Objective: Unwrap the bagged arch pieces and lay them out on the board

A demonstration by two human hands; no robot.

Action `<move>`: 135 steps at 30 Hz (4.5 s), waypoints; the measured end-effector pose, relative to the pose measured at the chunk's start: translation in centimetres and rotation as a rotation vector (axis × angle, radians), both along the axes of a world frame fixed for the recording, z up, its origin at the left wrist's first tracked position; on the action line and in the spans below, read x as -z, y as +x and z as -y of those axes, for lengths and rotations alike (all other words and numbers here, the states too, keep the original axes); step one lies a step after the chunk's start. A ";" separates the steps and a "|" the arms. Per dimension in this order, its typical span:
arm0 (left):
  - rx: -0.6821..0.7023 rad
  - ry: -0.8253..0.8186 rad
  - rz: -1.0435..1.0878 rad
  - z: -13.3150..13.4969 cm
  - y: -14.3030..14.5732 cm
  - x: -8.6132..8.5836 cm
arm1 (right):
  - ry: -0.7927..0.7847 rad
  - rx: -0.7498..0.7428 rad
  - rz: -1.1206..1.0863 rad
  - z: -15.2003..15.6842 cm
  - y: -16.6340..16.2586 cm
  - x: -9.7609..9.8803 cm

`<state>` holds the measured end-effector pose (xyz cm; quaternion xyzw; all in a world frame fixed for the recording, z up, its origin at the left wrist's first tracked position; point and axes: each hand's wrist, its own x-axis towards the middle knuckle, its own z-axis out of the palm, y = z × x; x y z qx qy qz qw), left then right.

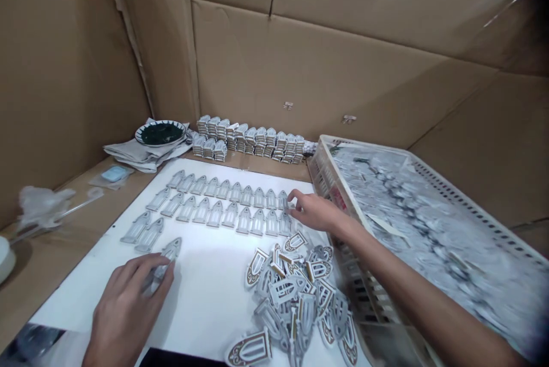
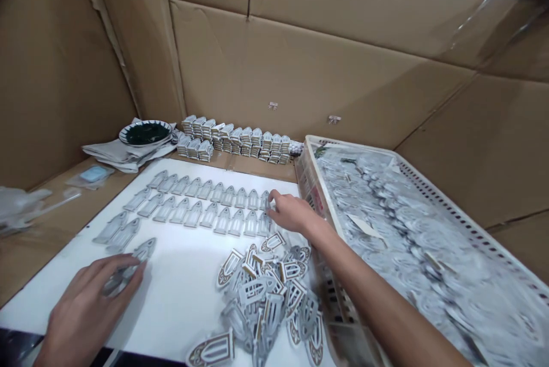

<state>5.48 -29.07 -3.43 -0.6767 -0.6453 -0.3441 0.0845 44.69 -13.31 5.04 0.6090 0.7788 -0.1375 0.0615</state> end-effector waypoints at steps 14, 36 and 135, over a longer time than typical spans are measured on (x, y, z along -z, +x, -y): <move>-0.120 -0.073 -0.064 -2.9 0.3 -0.2 | -0.022 0.036 0.006 0.1 -0.1 -0.4; 0.780 -0.599 0.050 -4.9 9.9 -3.7 | -0.016 0.009 0.049 0.3 -0.7 -1.6; 0.566 -0.113 0.051 -2.7 5.7 -2.3 | 0.116 -0.185 -0.129 3.1 -2.6 -3.4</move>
